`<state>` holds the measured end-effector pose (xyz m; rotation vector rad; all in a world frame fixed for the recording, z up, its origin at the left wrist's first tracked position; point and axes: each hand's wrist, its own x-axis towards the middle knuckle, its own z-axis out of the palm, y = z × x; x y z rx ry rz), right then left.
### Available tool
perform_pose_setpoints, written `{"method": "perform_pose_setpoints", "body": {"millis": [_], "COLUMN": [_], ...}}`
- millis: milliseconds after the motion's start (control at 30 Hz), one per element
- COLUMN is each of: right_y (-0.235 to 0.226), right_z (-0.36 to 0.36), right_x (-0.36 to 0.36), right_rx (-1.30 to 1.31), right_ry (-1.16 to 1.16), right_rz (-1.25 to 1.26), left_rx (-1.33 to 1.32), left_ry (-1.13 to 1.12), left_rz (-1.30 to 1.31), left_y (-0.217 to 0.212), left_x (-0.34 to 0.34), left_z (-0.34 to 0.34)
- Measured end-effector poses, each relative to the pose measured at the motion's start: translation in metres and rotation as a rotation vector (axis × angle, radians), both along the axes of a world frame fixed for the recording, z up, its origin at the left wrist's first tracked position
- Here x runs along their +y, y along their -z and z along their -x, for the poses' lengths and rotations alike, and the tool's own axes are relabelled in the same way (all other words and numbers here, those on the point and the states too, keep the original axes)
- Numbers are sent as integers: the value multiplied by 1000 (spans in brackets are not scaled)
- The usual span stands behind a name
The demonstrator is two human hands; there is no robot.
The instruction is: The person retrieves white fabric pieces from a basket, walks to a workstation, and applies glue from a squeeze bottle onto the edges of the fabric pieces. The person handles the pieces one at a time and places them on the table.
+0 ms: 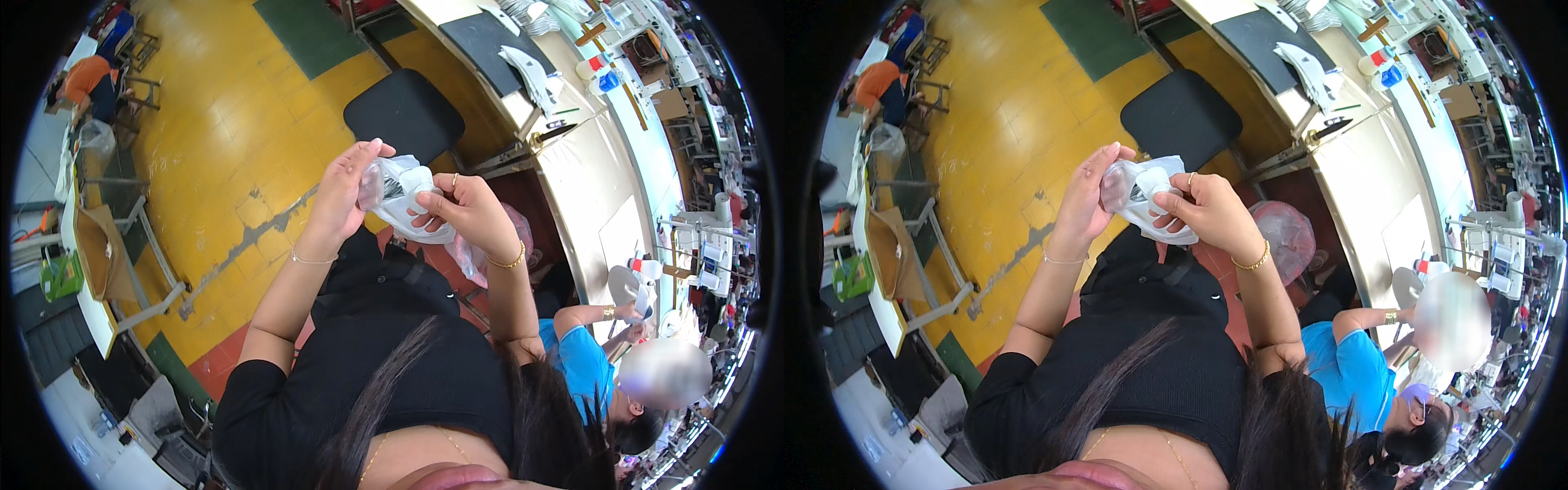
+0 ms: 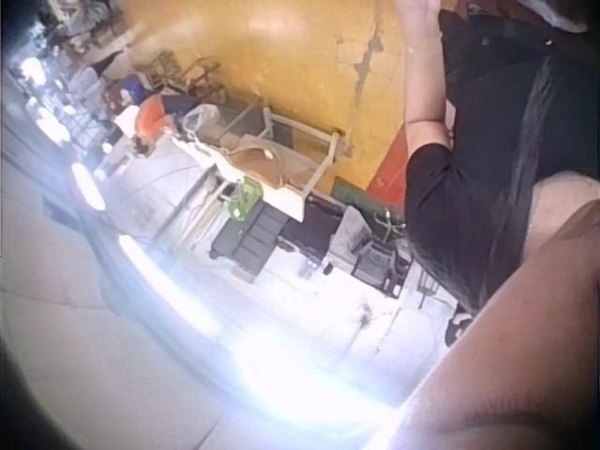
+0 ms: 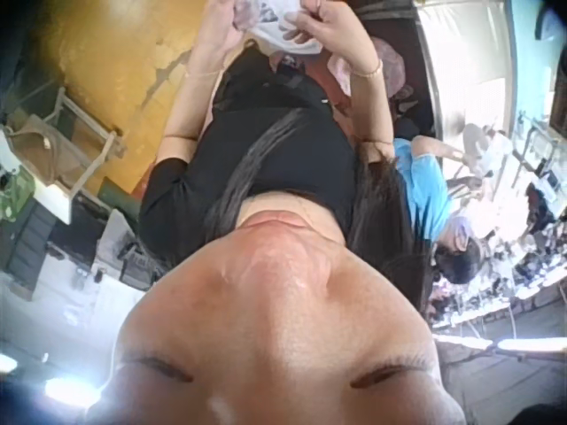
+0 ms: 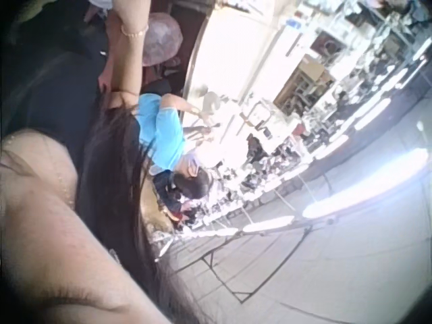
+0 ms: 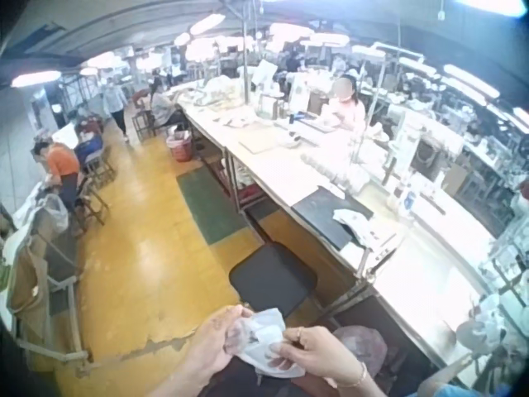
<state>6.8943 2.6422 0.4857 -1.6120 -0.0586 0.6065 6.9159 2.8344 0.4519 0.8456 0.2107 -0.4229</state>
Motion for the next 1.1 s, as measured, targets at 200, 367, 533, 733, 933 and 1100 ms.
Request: {"method": "perform_pose_setpoints", "body": {"millis": [200, 367, 533, 733, 933, 1100], "right_y": [-6, -2, -3, -4, -22, -33], "right_z": [-72, -125, -165, -238, -312, -391], "right_x": [-2, -7, -28, -97, -157, -207], "right_rx": [-227, -335, -247, -146, -363, -892], "right_ry": [102, 171, 302, 482, 432, 359], "right_rz": [324, 491, 363, -67, -364, 419], "left_rx": [-61, -83, -16, 6, -81, -159], "left_ry": [286, 526, 570, 415, 163, 11], "left_rz": [-59, -147, -139, -105, -188, -210], "left_y": [-11, -12, -8, -26, -54, -82], "left_x": [-11, -23, -44, -83, -166, -246], "left_z": [-97, -168, -228, -305, -376, -419]}}
